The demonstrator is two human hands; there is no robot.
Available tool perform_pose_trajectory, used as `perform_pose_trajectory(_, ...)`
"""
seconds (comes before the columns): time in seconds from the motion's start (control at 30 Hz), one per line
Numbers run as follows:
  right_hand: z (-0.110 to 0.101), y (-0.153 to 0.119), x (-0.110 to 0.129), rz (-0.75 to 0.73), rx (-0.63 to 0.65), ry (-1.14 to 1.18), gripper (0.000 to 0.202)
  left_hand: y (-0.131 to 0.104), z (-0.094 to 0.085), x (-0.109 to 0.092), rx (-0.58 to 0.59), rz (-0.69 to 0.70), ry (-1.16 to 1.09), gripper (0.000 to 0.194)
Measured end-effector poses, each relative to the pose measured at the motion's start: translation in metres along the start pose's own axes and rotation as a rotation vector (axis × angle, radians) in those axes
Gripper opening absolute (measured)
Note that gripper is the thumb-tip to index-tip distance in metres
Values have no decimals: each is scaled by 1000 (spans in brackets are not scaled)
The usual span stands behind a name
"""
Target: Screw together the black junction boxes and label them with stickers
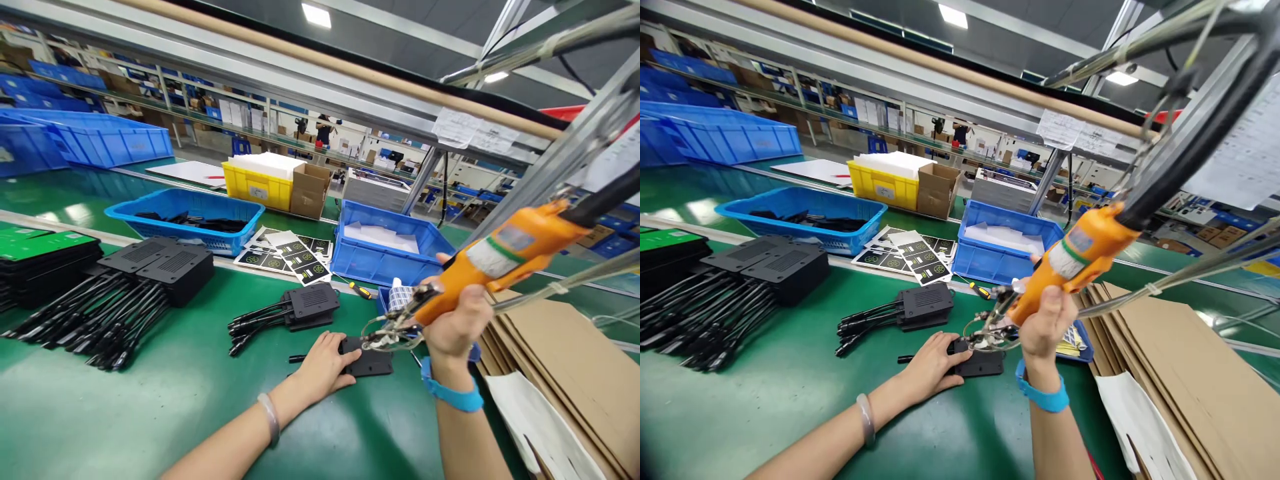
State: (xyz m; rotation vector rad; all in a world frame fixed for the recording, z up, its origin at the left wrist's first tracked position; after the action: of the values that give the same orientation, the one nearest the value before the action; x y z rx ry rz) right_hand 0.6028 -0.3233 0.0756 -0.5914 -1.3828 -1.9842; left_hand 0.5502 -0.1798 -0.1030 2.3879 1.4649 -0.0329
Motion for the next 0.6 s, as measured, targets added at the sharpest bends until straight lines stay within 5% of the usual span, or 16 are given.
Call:
perform_pose_trajectory(0.13,2,9,21,-11,-22,-46,58,0,3,2,-4,-19,0,59)
perform_pose_trajectory(0.3,-10,-10,-1,101,-22,-39,54,1,4,4,1,-25,-4,57)
perform_pose_trajectory(0.6,-12,-34,-21,89,21,-109,47,2,4,3,14,-30,-15,61)
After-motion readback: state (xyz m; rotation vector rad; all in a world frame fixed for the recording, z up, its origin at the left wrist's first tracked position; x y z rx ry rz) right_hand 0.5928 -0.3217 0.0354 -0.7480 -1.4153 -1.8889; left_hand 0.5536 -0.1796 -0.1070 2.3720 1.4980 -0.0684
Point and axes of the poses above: each hand's wrist, its own y-axis towards the middle knuckle, its own z-axis out of the palm, x = y × z, the point moved 3 cm from there along y, towards the middle knuckle, and after that the axes turned 12 degrees about y, right-handed, at the moved point
